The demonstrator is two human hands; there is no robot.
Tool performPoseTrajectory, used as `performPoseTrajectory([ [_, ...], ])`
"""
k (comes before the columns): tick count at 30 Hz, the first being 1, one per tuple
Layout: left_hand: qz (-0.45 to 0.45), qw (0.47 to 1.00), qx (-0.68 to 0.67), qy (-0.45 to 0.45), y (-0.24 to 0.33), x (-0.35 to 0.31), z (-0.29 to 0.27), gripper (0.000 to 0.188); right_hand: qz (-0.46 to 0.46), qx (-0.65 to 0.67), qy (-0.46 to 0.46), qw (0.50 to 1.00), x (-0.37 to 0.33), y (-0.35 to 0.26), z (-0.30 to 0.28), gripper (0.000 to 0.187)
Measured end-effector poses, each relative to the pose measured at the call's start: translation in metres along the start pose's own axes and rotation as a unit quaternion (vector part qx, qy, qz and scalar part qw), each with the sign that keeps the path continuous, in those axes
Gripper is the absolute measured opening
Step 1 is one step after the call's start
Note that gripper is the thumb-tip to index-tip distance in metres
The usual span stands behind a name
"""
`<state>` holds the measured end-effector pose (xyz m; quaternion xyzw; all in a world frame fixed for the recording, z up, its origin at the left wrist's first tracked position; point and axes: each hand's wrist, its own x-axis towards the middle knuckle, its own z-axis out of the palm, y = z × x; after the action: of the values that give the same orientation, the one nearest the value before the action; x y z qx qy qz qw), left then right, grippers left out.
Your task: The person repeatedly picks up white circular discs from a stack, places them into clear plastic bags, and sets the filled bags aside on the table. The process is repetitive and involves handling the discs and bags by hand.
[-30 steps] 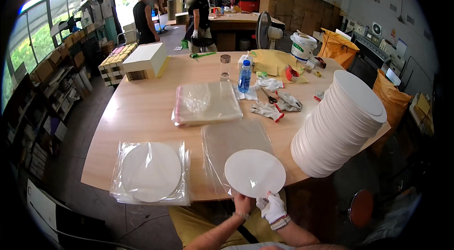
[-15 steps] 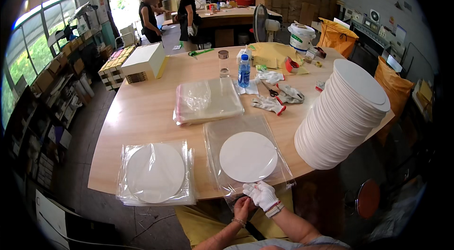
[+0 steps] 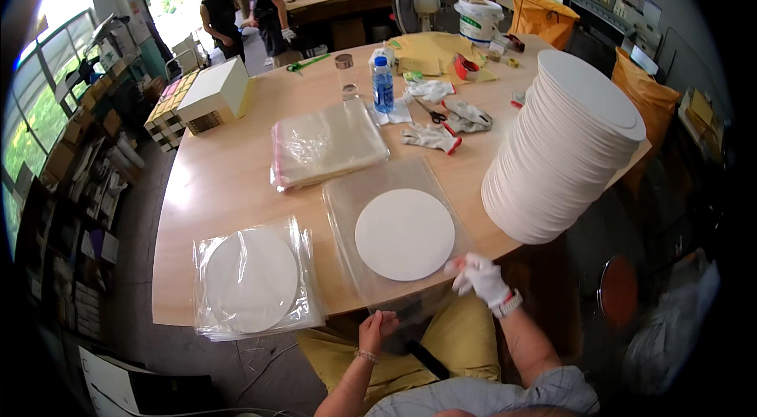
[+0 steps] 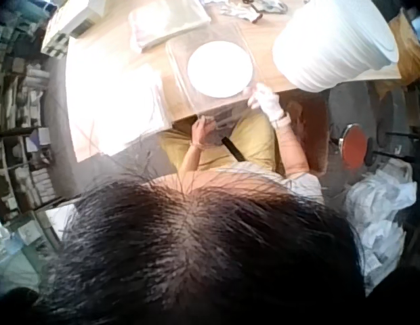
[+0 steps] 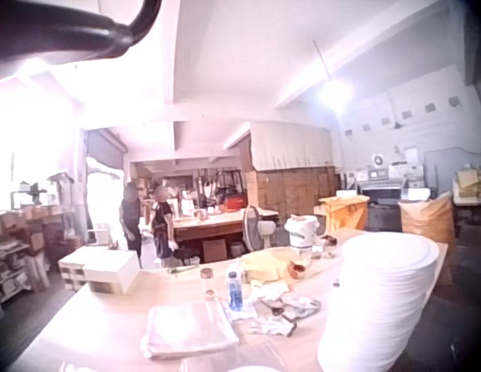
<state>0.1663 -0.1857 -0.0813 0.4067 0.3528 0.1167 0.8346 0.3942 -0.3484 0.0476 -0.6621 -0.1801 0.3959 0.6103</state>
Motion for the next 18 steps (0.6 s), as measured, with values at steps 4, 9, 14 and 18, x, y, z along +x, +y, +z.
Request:
performPoseTrajectory([
  [4,-0.033,0.999,0.019,0.015,0.011,-0.008,0.005,0.042,-0.137,-0.439,0.214,0.862,0.04,0.05,-0.043,0.016],
  [9,-0.081,0.997,0.004,0.004,0.012,-0.023,0.006,0.045,-0.284,-0.381,0.089,0.875,0.001,0.028,0.031,0.009],
  [14,-0.087,0.996,-0.006,0.003,-0.007,-0.022,-0.012,0.05,-0.308,-0.41,-0.026,0.858,-0.004,0.069,0.123,0.013],
  [18,-0.051,0.989,-0.128,0.044,-0.021,-0.015,-0.011,0.036,-0.303,-0.488,-0.056,0.816,-0.001,0.088,0.152,0.012],
])
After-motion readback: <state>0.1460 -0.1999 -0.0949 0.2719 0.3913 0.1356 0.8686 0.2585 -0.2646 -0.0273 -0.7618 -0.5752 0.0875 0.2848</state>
